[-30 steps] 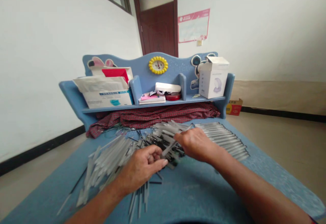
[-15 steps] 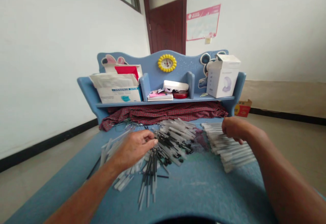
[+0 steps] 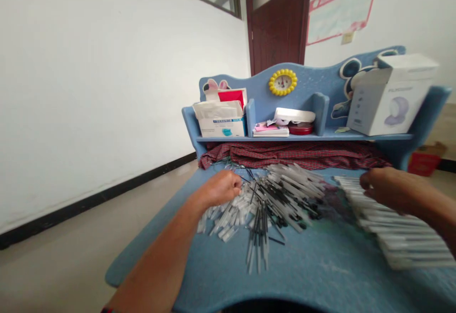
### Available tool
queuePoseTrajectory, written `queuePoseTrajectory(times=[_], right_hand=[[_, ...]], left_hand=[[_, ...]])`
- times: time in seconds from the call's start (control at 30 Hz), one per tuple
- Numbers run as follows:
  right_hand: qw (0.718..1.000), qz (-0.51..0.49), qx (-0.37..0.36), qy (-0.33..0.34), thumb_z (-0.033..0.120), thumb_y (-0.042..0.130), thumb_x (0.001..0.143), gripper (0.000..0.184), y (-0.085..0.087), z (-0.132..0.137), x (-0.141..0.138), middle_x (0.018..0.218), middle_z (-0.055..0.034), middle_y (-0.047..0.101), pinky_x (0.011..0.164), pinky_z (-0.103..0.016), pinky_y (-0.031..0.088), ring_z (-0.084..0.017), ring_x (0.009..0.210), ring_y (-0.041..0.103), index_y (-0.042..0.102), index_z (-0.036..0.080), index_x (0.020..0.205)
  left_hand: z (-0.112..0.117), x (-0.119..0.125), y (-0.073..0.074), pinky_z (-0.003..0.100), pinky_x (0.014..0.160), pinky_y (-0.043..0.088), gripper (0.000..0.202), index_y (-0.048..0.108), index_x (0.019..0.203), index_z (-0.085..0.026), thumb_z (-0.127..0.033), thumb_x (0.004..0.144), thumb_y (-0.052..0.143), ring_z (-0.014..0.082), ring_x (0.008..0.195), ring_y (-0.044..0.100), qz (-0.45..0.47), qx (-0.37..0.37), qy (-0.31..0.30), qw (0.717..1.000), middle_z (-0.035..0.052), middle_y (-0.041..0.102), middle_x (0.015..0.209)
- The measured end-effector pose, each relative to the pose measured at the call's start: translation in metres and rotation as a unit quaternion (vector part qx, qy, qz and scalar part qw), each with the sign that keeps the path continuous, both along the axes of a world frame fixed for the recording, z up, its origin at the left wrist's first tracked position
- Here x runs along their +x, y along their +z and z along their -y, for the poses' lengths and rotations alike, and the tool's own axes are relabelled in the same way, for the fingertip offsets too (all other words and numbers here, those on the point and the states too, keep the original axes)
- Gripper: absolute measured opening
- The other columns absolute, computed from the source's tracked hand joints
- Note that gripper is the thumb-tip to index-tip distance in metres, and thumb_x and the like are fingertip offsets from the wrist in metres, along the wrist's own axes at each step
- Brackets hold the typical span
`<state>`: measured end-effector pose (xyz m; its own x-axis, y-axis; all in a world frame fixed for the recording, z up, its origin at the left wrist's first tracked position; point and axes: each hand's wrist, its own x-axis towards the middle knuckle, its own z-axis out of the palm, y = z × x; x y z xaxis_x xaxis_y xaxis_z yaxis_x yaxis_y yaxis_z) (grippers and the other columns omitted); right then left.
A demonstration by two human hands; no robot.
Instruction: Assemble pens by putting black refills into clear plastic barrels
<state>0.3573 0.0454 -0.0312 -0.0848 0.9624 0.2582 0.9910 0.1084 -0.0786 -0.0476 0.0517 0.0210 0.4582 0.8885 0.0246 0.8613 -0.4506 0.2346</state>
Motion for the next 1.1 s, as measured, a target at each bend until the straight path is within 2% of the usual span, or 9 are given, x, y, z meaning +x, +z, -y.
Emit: queuePoseTrajectory(times=[0.03,0.13,0.3,0.47,0.57,0.73,0.9,1.1], right_hand=[[0.999,0.030,-0.037,-0.001,0.018,0.061,0.073,0.012,0.001,0.002,-0.009,0.058,-0.0084,0.067,0.049,-0.027,0.031,-0.024,0.055,0.065,0.067,0.019,0.062],[0.996,0.056,-0.064,0.033,0.027,0.048,0.085,0.023,0.008,0.009,-0.044,0.069,-0.0086,0.069,0.052,-0.028,0.031,-0.023,0.065,0.066,0.069,0.021,0.079],[0.986,0.007,-0.058,0.155,0.025,0.044,0.086,0.025,0.006,0.021,-0.092,0.069,-0.0049,0.068,0.059,-0.026,0.034,-0.018,0.065,0.063,0.067,0.021,0.079],[0.973,-0.045,-0.061,0.219,0.021,0.048,0.085,0.022,-0.005,0.035,-0.118,0.061,-0.0021,0.064,0.056,-0.025,0.033,-0.015,0.059,0.060,0.064,0.021,0.071],[0.968,-0.043,-0.036,0.243,0.022,0.050,0.086,0.019,-0.012,0.040,-0.129,0.061,-0.0028,0.066,0.053,-0.026,0.032,-0.017,0.059,0.063,0.066,0.022,0.075],[0.972,0.026,0.020,0.232,0.027,0.053,0.086,0.015,-0.020,0.044,-0.144,0.063,-0.0055,0.069,0.049,-0.028,0.033,-0.022,0.057,0.066,0.067,0.022,0.084],[0.976,0.088,0.014,0.197,0.032,0.050,0.088,0.022,-0.019,0.045,-0.157,0.066,-0.0098,0.071,0.049,-0.030,0.037,-0.027,0.061,0.069,0.067,0.021,0.081],[0.983,0.084,0.018,0.161,0.028,0.049,0.086,0.022,-0.019,0.045,-0.161,0.066,-0.0091,0.072,0.049,-0.029,0.038,-0.027,0.062,0.070,0.067,0.020,0.077]], left_hand=[[-0.001,0.000,-0.002,0.022,0.051,0.025,0.010,0.057,0.058,-0.015,-0.014,0.068,0.054,0.0110,0.052,0.043,-0.004,0.001,0.000,1.000,-0.0042,0.045,0.051],[-0.002,0.004,-0.007,0.023,0.051,0.023,0.010,0.057,0.059,-0.016,-0.014,0.069,0.054,0.0114,0.053,0.042,-0.010,0.003,-0.009,1.000,-0.0039,0.044,0.052],[0.003,0.015,-0.011,0.022,0.052,0.025,0.012,0.056,0.060,-0.016,-0.015,0.072,0.053,0.0115,0.054,0.044,-0.012,-0.002,-0.048,0.999,-0.0035,0.046,0.054],[0.008,0.021,-0.017,0.021,0.054,0.029,0.009,0.056,0.063,-0.016,-0.013,0.071,0.053,0.0113,0.057,0.047,-0.009,-0.005,-0.100,0.995,-0.0032,0.050,0.058],[0.011,0.023,-0.019,0.021,0.054,0.029,0.010,0.055,0.062,-0.016,-0.012,0.071,0.053,0.0107,0.056,0.047,-0.014,-0.002,-0.129,0.992,-0.0035,0.050,0.057],[0.014,0.026,-0.016,0.021,0.053,0.029,0.010,0.056,0.063,-0.017,-0.015,0.073,0.054,0.0110,0.055,0.047,-0.034,-0.004,-0.134,0.990,-0.0033,0.051,0.057],[0.015,0.025,-0.014,0.022,0.056,0.032,0.010,0.059,0.066,-0.017,-0.016,0.076,0.054,0.0122,0.058,0.051,-0.045,0.017,-0.140,0.989,-0.0017,0.055,0.061],[0.014,0.024,-0.016,0.022,0.057,0.035,0.012,0.060,0.068,-0.017,-0.017,0.078,0.055,0.0132,0.060,0.054,-0.048,0.042,-0.137,0.988,-0.0008,0.059,0.063]])
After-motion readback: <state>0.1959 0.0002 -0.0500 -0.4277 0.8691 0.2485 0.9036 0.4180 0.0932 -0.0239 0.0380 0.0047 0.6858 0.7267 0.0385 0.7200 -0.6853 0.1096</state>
